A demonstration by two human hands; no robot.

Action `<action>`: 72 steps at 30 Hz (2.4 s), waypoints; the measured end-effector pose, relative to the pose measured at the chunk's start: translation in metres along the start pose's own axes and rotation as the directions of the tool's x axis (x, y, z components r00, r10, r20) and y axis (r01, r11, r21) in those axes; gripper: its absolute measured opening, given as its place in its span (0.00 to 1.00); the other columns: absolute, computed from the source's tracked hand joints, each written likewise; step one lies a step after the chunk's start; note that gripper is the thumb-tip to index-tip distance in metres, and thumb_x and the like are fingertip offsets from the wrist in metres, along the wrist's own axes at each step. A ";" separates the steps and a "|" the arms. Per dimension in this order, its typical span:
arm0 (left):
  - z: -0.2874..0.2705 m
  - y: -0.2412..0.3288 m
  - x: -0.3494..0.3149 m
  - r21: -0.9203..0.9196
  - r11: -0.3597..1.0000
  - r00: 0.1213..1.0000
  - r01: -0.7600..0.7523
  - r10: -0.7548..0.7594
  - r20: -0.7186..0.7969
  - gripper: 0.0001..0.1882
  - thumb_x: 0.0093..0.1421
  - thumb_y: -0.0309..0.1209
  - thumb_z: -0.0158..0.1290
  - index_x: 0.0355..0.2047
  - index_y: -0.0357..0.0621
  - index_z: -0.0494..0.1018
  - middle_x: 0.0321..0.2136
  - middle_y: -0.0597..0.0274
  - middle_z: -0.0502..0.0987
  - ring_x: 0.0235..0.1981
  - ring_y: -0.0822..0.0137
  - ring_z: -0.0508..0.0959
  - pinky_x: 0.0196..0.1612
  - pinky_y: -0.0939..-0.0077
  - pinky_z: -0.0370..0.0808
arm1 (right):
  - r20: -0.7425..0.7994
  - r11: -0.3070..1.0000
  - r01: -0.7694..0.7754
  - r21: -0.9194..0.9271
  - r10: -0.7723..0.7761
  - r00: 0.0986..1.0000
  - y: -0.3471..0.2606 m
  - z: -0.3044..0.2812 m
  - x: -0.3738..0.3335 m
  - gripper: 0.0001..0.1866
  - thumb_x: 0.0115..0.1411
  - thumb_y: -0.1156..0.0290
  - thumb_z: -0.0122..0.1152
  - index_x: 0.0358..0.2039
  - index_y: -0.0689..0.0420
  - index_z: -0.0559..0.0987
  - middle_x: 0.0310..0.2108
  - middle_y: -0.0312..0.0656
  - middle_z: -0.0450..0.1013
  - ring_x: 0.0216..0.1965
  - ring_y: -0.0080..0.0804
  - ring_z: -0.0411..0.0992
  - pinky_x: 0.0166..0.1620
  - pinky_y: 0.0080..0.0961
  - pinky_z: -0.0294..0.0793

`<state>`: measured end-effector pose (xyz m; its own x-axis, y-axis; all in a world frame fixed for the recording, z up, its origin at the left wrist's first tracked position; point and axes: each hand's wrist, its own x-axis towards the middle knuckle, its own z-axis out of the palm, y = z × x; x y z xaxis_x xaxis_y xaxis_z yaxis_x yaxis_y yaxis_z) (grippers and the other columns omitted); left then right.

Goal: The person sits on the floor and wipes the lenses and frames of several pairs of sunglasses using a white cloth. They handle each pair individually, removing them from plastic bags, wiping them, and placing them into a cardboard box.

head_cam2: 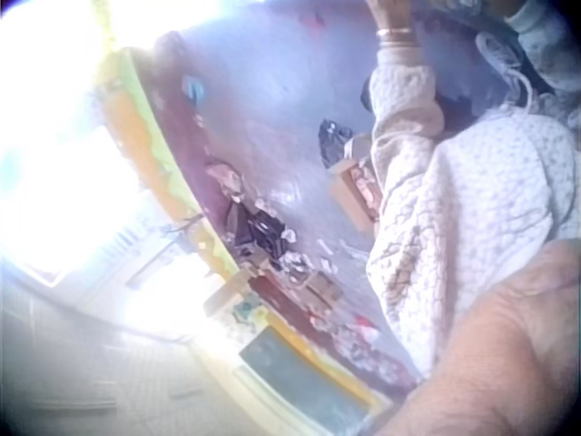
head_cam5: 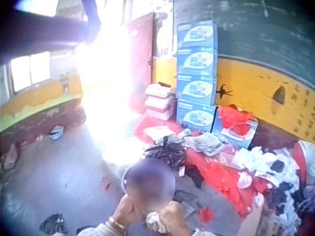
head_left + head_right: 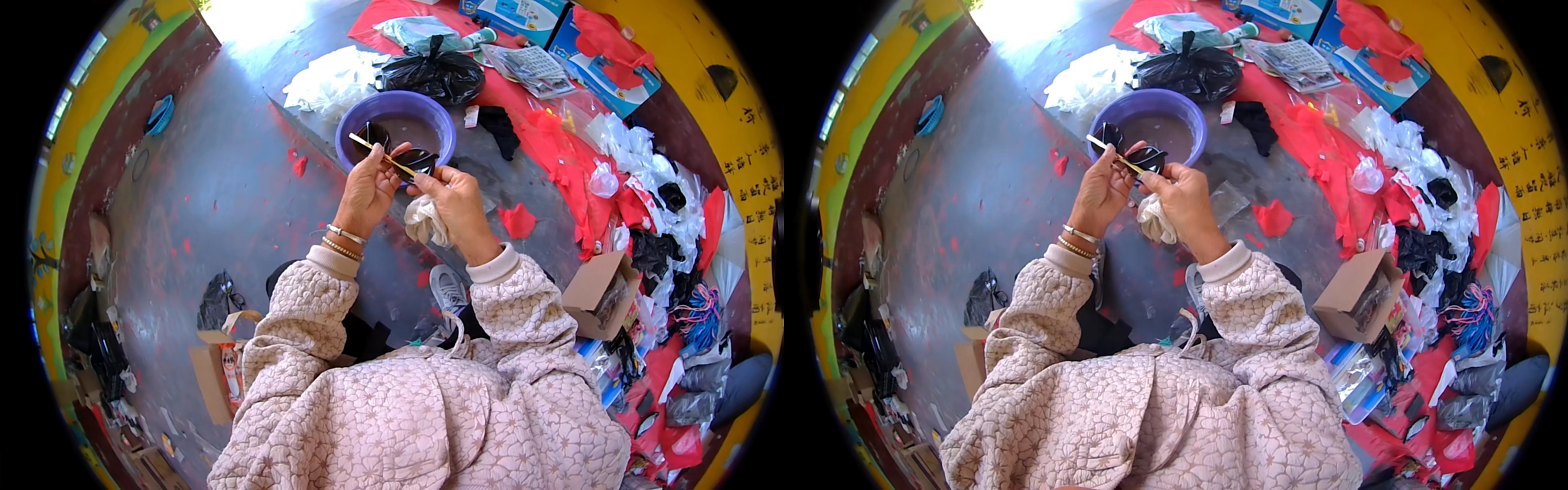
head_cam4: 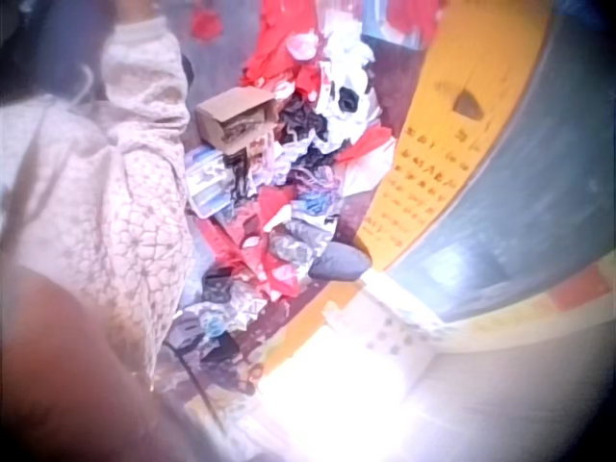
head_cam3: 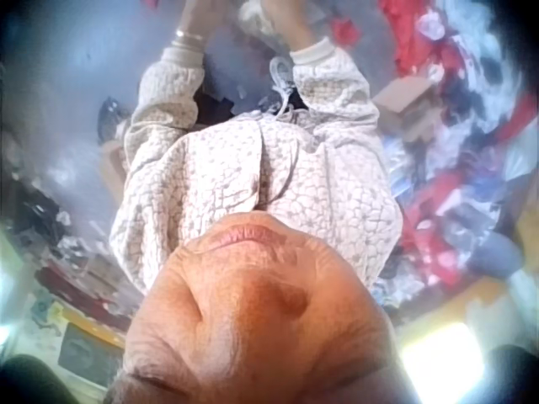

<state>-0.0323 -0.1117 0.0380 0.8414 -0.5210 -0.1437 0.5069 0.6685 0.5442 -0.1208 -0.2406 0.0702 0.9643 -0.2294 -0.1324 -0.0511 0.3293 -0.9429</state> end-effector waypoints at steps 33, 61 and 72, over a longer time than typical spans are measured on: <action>-0.026 0.051 -0.043 0.377 0.924 0.998 0.056 -0.065 0.010 0.08 0.63 0.27 0.42 0.43 0.42 0.63 0.38 0.52 0.76 0.36 0.64 0.78 0.36 0.67 0.79 | 0.402 0.302 0.516 -0.802 -0.366 0.839 -0.004 0.022 -0.006 0.05 0.53 0.71 0.59 0.28 0.58 0.76 0.24 0.39 0.73 0.25 0.30 0.73 0.26 0.24 0.70; -0.019 0.035 -0.048 0.417 0.820 0.907 0.393 -0.420 -0.029 0.09 0.62 0.32 0.46 0.38 0.39 0.67 0.25 0.62 0.77 0.21 0.75 0.77 0.24 0.84 0.76 | -0.193 0.947 0.296 -0.129 -0.316 0.929 -0.034 -0.024 0.024 0.15 0.59 0.64 0.57 0.24 0.64 0.75 0.19 0.36 0.72 0.19 0.15 0.67 0.22 0.15 0.64; -0.021 0.036 -0.050 0.402 0.811 0.893 0.426 -0.449 -0.040 0.10 0.60 0.32 0.49 0.38 0.38 0.68 0.24 0.60 0.77 0.19 0.74 0.75 0.23 0.82 0.74 | 0.177 0.598 0.224 -0.770 -0.137 0.975 0.008 -0.003 0.027 0.12 0.50 0.67 0.60 0.33 0.62 0.80 0.24 0.49 0.76 0.27 0.36 0.76 0.32 0.28 0.72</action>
<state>-0.0524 -0.0503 0.0480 0.5309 -0.7440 -0.4057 0.6938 0.1066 0.7123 -0.0955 -0.2465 0.0580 0.9928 -0.1067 0.0547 -0.0145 -0.5594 -0.8288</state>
